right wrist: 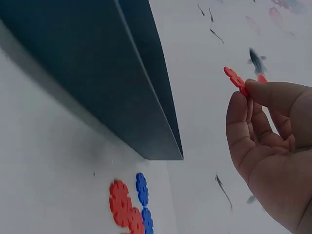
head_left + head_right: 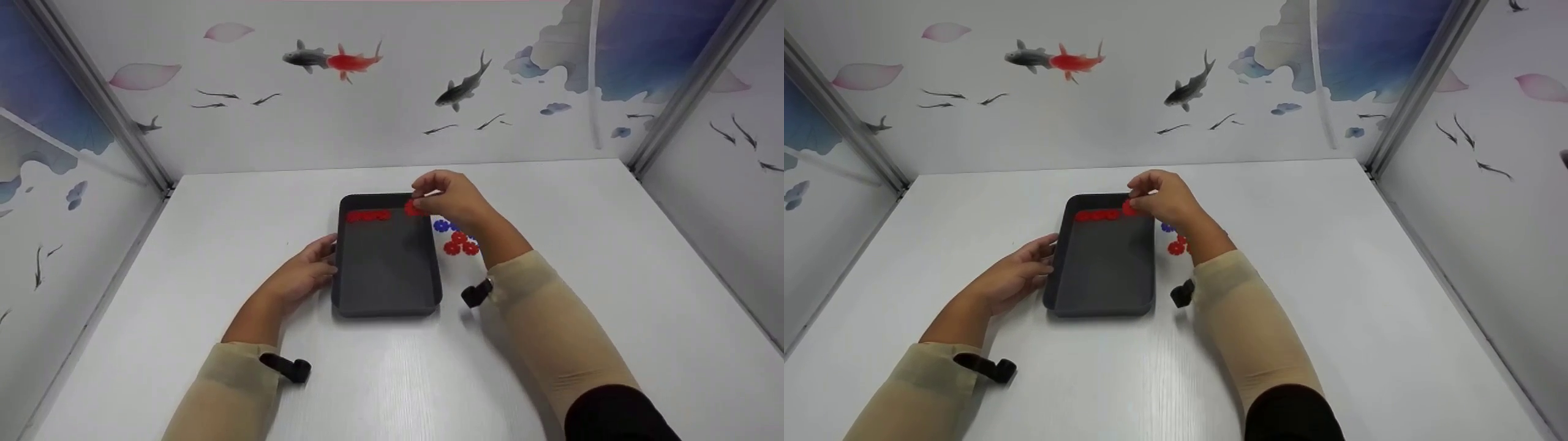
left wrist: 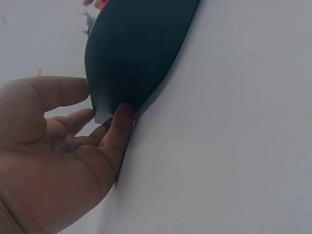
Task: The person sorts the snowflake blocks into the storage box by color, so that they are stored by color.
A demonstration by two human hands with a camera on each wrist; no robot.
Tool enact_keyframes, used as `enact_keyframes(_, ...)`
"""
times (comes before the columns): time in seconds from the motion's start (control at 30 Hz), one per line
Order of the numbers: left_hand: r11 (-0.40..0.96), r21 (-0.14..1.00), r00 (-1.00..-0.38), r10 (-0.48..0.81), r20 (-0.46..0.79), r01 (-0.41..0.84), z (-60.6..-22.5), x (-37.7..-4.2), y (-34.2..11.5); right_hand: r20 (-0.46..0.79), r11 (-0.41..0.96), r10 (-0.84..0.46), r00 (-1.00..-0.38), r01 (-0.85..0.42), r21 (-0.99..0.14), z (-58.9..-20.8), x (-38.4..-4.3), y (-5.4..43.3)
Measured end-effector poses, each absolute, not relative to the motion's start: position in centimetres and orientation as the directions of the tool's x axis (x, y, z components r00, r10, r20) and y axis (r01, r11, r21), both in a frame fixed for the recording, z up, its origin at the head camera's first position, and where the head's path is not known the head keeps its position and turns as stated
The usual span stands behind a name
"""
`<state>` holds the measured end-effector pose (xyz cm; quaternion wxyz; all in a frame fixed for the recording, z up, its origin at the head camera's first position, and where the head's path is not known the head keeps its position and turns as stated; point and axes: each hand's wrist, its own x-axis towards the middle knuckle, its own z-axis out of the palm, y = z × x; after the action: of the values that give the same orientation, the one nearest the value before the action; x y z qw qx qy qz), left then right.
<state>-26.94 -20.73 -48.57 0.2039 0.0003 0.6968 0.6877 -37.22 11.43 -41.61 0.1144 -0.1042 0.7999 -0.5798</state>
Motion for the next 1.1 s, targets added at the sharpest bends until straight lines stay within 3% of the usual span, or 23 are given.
enact_keyframes(0.23,0.054,0.960,-0.919,0.278,-0.279,-0.275,-48.6,-27.0,-20.8,-0.138,0.242,-0.212,-0.967,0.085,-0.967,-42.6,-39.9,8.2)
enact_keyframes(0.6,0.064,0.954,-0.918,0.261,-0.299,-0.293,-48.4,-26.9,-21.0,-0.050,0.598,-0.162,-0.986,-0.058,-0.800,-44.5,-40.9,5.6)
enact_keyframes(1.1,0.046,0.965,-0.922,0.286,-0.260,-0.258,-48.4,-26.8,-20.7,0.019,0.745,-0.110,-0.994,-0.095,-0.660,-45.2,-41.3,4.7)
